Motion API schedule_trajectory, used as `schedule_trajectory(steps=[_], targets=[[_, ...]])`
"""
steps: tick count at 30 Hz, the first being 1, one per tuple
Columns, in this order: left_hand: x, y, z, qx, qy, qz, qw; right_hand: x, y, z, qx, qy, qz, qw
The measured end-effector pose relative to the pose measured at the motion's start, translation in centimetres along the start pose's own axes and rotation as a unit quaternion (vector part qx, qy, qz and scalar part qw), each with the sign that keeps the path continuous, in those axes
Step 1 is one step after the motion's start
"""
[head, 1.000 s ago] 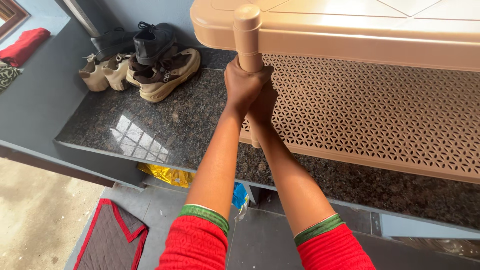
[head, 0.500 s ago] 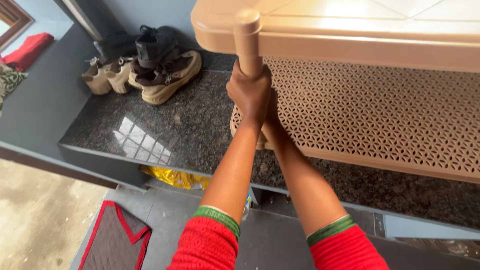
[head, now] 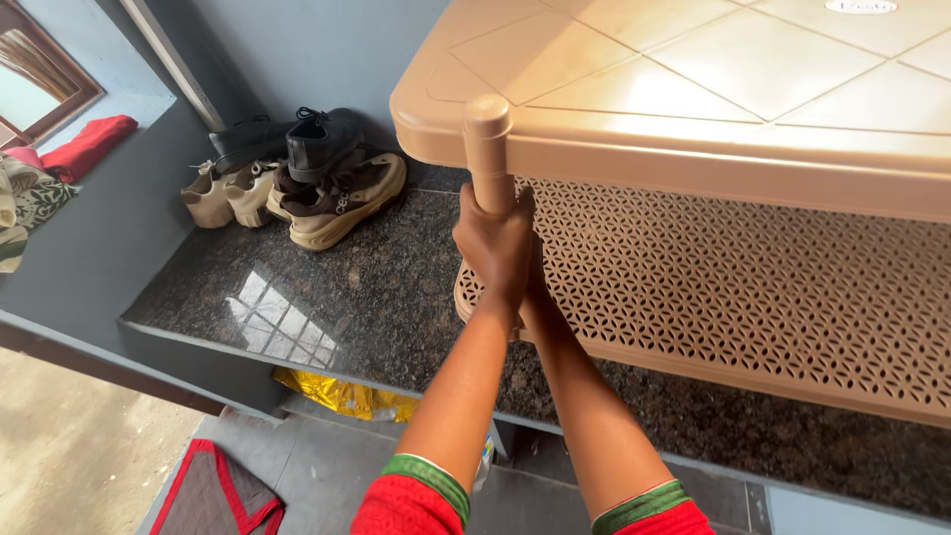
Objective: The person assembles a beige plastic two-tier table by inserting cylindrical legs into the top and bottom trays. They align the components, press the legs into place, and adjust the structure to ensure stability.
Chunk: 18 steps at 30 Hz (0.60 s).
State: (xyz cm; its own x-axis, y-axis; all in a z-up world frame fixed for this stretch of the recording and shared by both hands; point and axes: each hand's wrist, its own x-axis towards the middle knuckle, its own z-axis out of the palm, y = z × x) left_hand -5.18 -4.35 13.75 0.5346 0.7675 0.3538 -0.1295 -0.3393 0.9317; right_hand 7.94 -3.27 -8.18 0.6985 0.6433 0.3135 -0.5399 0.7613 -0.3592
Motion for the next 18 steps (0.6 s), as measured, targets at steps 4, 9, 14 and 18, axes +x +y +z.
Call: schedule_trajectory(steps=[4,9,14,18], targets=[[0.1,-0.4,0.6,0.048,0.019,-0.017,0.999,1.1,0.1,-3.9,-0.125,0.02,-0.025,0.992],[1.1,-2.2,0.4,0.05,-0.022,0.023,0.998,1.0,2.2,-6.2,-0.241,0.063,-0.076,0.965],[2.2,-3.5,0.1,0.014,-0.057,0.067,0.996,-0.1,2.0,-1.1,-0.855,0.256,-0.06,0.447],[2.8,-3.5,-0.4,0.048,-0.098,0.048,0.993,-1.4,2.5,3.9,-0.829,0.292,-0.079,0.47]])
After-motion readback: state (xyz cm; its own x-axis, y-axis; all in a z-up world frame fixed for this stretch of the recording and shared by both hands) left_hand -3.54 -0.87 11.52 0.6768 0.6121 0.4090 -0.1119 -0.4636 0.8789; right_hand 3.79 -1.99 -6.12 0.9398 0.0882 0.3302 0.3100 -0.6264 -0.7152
